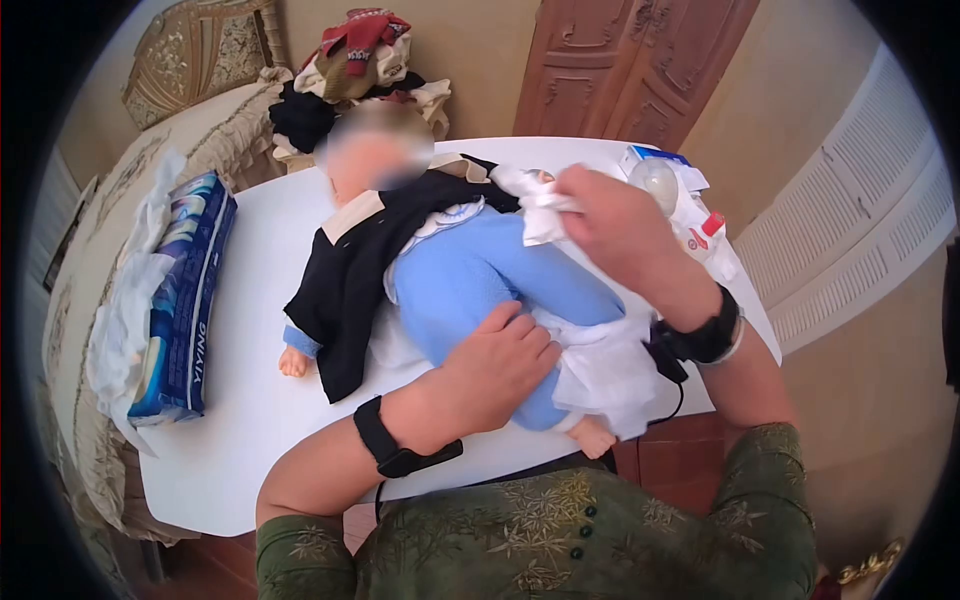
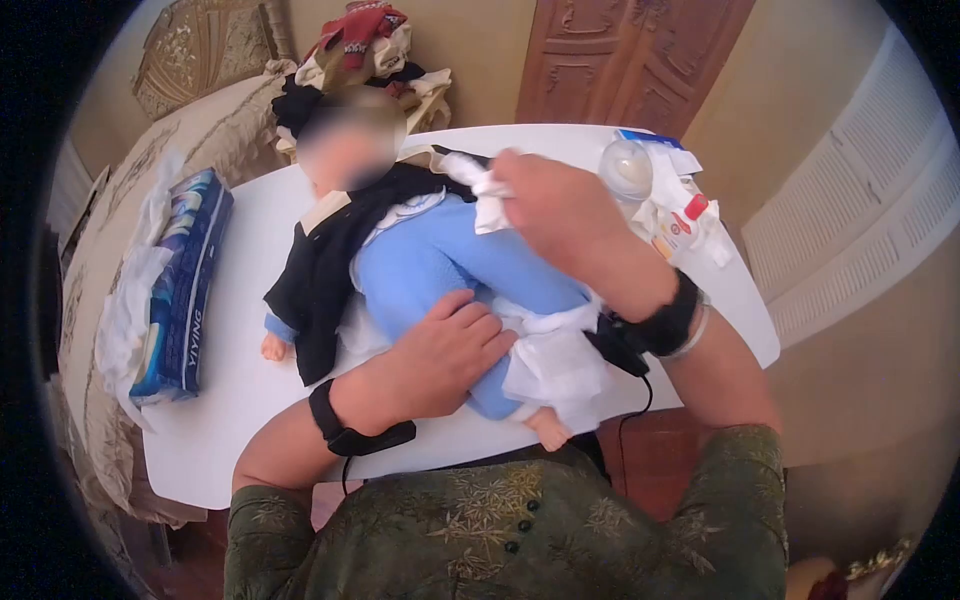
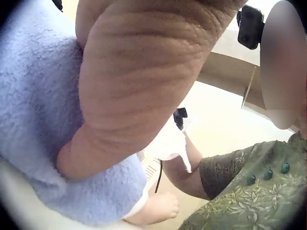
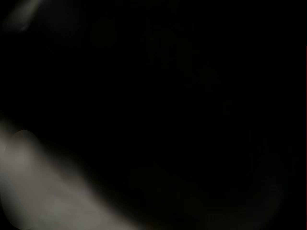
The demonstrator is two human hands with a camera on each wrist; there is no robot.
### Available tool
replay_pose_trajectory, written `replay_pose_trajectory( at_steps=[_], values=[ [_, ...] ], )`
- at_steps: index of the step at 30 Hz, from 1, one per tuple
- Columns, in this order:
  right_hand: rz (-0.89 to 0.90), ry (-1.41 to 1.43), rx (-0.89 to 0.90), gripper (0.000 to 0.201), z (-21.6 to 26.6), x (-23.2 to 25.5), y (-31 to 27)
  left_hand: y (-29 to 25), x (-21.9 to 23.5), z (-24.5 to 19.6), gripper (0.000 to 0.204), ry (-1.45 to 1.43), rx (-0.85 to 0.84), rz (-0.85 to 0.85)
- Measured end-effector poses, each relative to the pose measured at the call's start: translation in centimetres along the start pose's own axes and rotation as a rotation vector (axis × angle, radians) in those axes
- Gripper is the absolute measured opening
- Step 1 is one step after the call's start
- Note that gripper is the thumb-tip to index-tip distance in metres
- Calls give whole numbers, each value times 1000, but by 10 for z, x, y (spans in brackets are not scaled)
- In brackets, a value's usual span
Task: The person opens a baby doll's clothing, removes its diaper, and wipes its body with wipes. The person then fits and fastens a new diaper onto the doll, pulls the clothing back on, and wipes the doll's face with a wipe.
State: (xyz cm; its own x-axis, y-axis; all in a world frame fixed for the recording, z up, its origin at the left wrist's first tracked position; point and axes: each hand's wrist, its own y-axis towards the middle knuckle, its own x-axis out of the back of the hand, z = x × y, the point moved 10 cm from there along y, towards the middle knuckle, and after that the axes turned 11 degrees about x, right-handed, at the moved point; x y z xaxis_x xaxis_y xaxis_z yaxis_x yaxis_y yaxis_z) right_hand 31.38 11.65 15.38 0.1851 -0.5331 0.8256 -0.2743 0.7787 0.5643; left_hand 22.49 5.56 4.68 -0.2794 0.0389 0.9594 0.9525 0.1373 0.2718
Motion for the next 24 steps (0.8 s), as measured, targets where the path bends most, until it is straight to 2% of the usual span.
replay_pose_trajectory(
  at_steps=[1,2,4,5,6,7,8,9,11,14,15,17,18,20,22,24],
  values=[
    [38,-83,134,4,16,-11,10,0,-1,1,49,-17,-8,6],
    [43,-81,138,4,20,-19,14,0,0,3,49,-21,-3,5],
    [242,-104,394,5,51,-49,14,-3,4,3,49,-54,-31,-33],
    [356,-15,379,10,54,-58,12,-5,4,5,49,-57,-26,-33],
    [360,-14,382,10,56,-59,8,-7,9,7,48,-38,-30,-93],
    [404,45,309,11,48,-63,0,-10,14,8,48,-18,-34,-153],
    [446,103,236,13,41,-66,-9,-10,17,10,48,-19,-32,-155],
    [448,102,238,13,40,-61,-16,-11,18,11,46,-17,-33,-121],
    [601,205,156,14,35,-63,-34,-11,15,12,44,-19,-25,-91],
    [708,149,160,13,36,-50,-36,-10,12,11,40,37,-19,-134],
    [710,148,163,13,36,-46,-30,-10,10,10,39,26,-16,-117],
    [476,-8,195,13,32,-23,3,-10,10,11,38,16,-14,-101],
    [475,-8,196,13,33,-29,11,-10,10,10,38,24,-19,-104],
    [226,71,265,14,46,-26,35,-11,11,10,38,34,-22,-108],
    [296,22,323,21,47,-52,33,-11,11,8,37,41,-32,-126],
    [482,-48,243,22,41,-79,23,-12,12,9,35,43,-41,-144]
  ],
)
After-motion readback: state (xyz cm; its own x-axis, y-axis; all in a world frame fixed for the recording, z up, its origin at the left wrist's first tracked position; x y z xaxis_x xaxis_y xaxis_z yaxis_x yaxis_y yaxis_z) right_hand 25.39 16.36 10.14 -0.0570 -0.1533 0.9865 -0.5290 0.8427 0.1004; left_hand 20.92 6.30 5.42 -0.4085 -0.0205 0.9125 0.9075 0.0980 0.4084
